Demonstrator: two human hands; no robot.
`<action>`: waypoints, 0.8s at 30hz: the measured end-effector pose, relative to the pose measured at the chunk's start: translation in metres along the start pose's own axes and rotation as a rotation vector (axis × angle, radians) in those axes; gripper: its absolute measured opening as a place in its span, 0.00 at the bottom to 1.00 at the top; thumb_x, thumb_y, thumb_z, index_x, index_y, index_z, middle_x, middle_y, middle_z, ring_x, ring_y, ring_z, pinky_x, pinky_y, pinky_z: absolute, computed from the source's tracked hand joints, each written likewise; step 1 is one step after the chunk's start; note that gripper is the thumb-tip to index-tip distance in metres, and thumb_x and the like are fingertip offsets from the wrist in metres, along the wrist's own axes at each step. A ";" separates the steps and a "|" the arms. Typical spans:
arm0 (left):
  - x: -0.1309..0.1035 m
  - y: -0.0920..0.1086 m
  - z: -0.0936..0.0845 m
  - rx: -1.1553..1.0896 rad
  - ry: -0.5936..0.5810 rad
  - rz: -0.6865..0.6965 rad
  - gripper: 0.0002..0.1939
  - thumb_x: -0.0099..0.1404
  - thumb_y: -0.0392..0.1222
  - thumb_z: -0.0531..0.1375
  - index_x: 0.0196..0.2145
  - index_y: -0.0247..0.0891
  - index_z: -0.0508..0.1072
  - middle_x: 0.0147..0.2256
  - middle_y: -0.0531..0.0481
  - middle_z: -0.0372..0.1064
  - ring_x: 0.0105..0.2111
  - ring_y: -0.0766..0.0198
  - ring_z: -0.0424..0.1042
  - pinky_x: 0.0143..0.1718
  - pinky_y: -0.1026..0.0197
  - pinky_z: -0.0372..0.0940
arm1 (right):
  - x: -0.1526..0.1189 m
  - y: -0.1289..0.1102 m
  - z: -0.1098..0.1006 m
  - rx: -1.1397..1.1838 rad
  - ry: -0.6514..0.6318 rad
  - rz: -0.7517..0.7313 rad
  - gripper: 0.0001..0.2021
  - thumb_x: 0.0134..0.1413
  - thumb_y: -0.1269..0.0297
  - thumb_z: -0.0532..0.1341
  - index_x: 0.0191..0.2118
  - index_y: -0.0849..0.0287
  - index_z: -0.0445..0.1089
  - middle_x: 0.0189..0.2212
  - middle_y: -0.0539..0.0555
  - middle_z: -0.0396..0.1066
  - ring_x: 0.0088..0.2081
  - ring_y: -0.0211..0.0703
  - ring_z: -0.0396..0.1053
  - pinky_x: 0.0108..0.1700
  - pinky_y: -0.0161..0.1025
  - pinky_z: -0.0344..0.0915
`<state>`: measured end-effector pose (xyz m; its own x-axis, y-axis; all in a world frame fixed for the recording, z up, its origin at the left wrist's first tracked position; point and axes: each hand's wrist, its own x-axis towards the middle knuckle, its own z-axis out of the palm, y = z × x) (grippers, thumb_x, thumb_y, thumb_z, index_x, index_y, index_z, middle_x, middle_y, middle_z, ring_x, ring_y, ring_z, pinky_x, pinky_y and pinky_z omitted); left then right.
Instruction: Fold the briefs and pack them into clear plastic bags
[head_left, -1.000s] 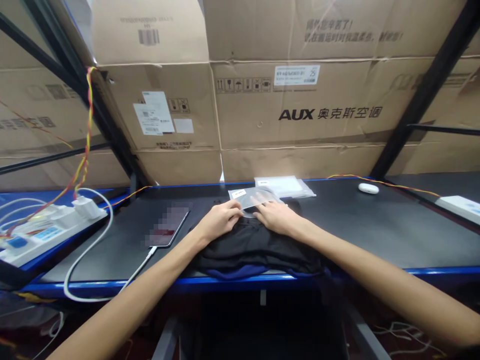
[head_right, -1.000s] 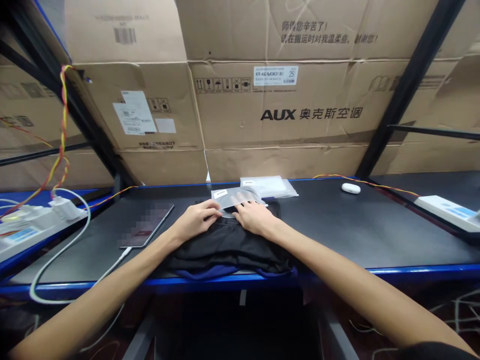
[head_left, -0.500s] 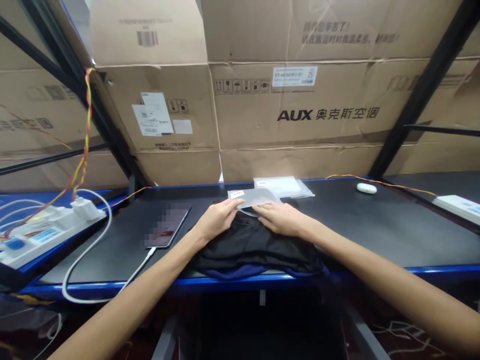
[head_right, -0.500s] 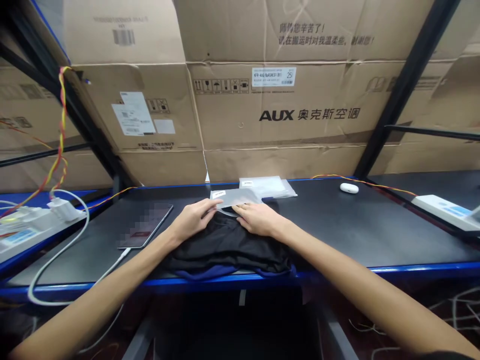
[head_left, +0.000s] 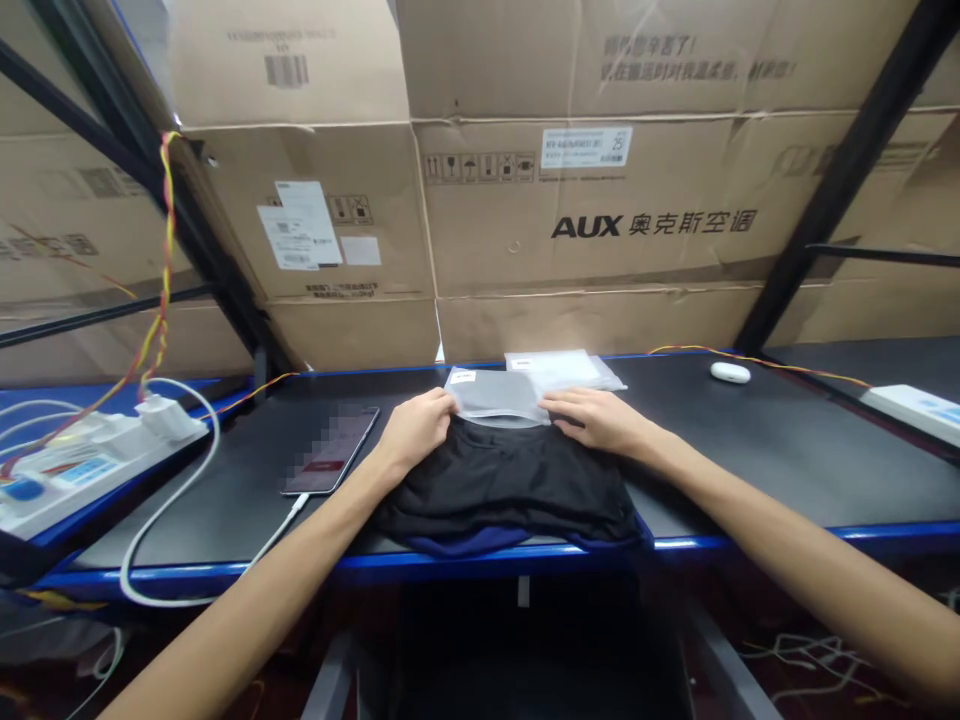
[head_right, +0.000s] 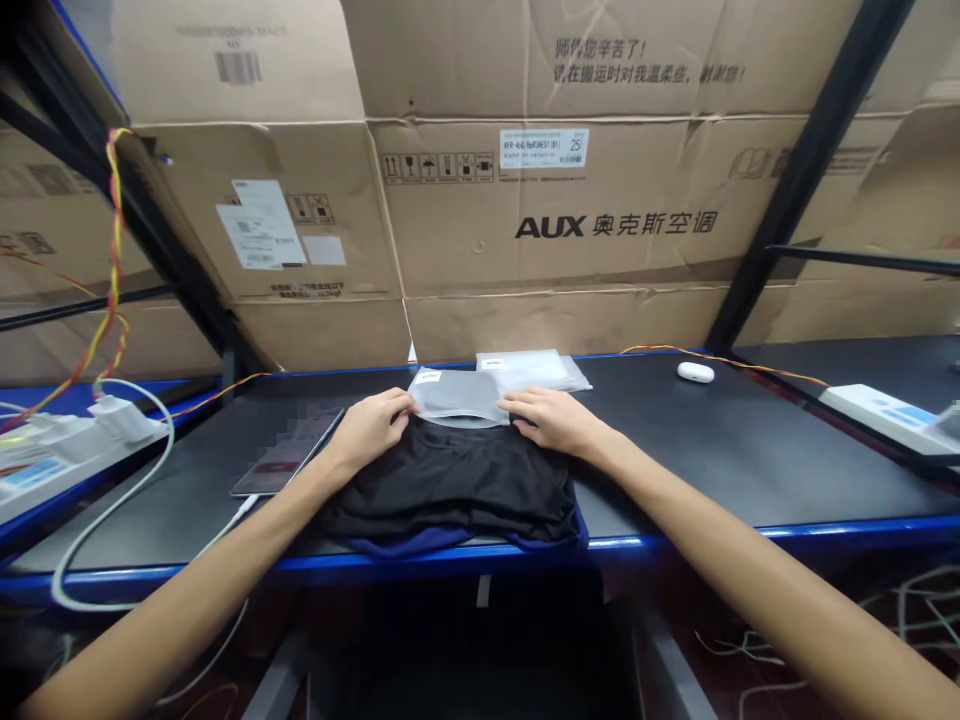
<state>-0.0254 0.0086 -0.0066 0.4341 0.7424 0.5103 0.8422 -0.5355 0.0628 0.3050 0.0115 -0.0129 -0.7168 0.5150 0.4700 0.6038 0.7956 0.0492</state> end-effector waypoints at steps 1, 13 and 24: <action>0.000 -0.001 0.000 -0.016 -0.001 -0.003 0.13 0.62 0.30 0.54 0.37 0.42 0.76 0.41 0.50 0.76 0.38 0.59 0.76 0.36 0.62 0.68 | 0.001 0.001 0.001 -0.025 -0.010 -0.002 0.18 0.64 0.69 0.55 0.57 0.59 0.71 0.55 0.60 0.73 0.54 0.51 0.71 0.56 0.50 0.68; 0.003 -0.008 0.001 -0.114 0.008 -0.034 0.15 0.60 0.29 0.52 0.39 0.40 0.75 0.42 0.48 0.77 0.42 0.57 0.76 0.45 0.56 0.71 | 0.005 -0.002 0.008 -0.116 0.017 -0.084 0.15 0.67 0.67 0.52 0.48 0.56 0.76 0.49 0.56 0.77 0.49 0.47 0.75 0.48 0.43 0.73; 0.018 0.054 0.005 -0.089 0.014 0.455 0.13 0.71 0.46 0.57 0.48 0.39 0.74 0.48 0.45 0.75 0.46 0.57 0.75 0.48 0.56 0.71 | 0.007 -0.020 0.011 -0.045 0.119 0.032 0.13 0.64 0.69 0.54 0.45 0.57 0.77 0.46 0.57 0.79 0.45 0.47 0.78 0.45 0.40 0.74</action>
<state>0.0296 -0.0046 0.0017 0.7482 0.4189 0.5145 0.5363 -0.8384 -0.0973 0.2842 0.0028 -0.0208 -0.6522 0.4959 0.5734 0.6425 0.7630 0.0710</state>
